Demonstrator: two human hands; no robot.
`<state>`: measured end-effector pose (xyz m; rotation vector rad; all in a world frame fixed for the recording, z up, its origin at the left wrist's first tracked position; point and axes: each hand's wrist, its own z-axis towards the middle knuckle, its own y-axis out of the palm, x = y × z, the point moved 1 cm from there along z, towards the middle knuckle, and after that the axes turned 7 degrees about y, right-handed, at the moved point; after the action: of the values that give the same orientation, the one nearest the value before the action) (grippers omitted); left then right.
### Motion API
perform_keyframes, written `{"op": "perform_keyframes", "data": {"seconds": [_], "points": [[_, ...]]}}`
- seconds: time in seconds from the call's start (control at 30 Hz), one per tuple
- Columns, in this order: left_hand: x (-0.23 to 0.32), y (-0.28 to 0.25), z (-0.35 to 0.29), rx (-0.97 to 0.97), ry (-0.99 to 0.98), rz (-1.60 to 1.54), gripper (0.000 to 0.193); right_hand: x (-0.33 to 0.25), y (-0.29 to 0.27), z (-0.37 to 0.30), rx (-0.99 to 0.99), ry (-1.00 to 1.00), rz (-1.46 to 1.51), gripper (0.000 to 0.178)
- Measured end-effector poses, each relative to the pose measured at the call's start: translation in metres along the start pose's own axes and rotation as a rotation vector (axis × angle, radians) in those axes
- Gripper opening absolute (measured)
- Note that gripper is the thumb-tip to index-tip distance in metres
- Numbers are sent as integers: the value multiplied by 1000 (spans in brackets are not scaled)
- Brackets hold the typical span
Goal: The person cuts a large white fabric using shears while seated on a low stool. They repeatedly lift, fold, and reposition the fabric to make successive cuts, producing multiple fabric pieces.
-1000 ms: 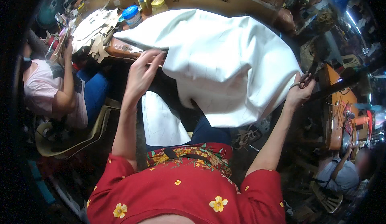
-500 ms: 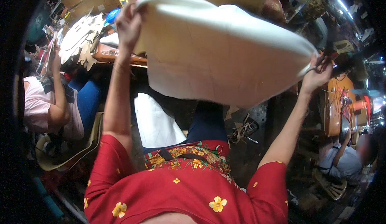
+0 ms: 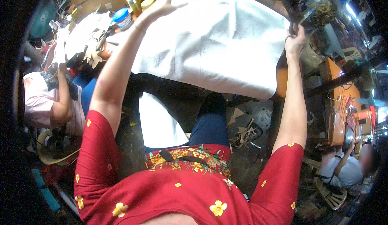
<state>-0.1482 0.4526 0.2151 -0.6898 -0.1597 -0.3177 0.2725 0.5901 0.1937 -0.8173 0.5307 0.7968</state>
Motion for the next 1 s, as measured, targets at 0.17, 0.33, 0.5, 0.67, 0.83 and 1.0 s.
{"op": "perform_keyframes", "data": {"seconds": [0.17, 0.33, 0.5, 0.67, 0.83, 1.0], "points": [[73, -18, -121, 52, -132, -260, 30, 25, -6, -37, -14, -6, -151, 41], [154, -24, -229, 319, -982, -677, 48, 42, -13, -69, -39, 155, 20, 44], [159, -8, -260, 169, -1445, -1350, 53, 31, -15, -92, -145, 211, -187, 47], [137, -22, -249, 404, -1199, -1240, 21, 12, -25, -111, -145, 255, 91, 42], [42, -65, -235, 752, -948, -892, 22, -8, -56, -151, -383, 379, 266, 36], [11, -86, -258, 500, -1218, -1859, 61, -35, -77, -184, -454, 167, 174, 37]]}}
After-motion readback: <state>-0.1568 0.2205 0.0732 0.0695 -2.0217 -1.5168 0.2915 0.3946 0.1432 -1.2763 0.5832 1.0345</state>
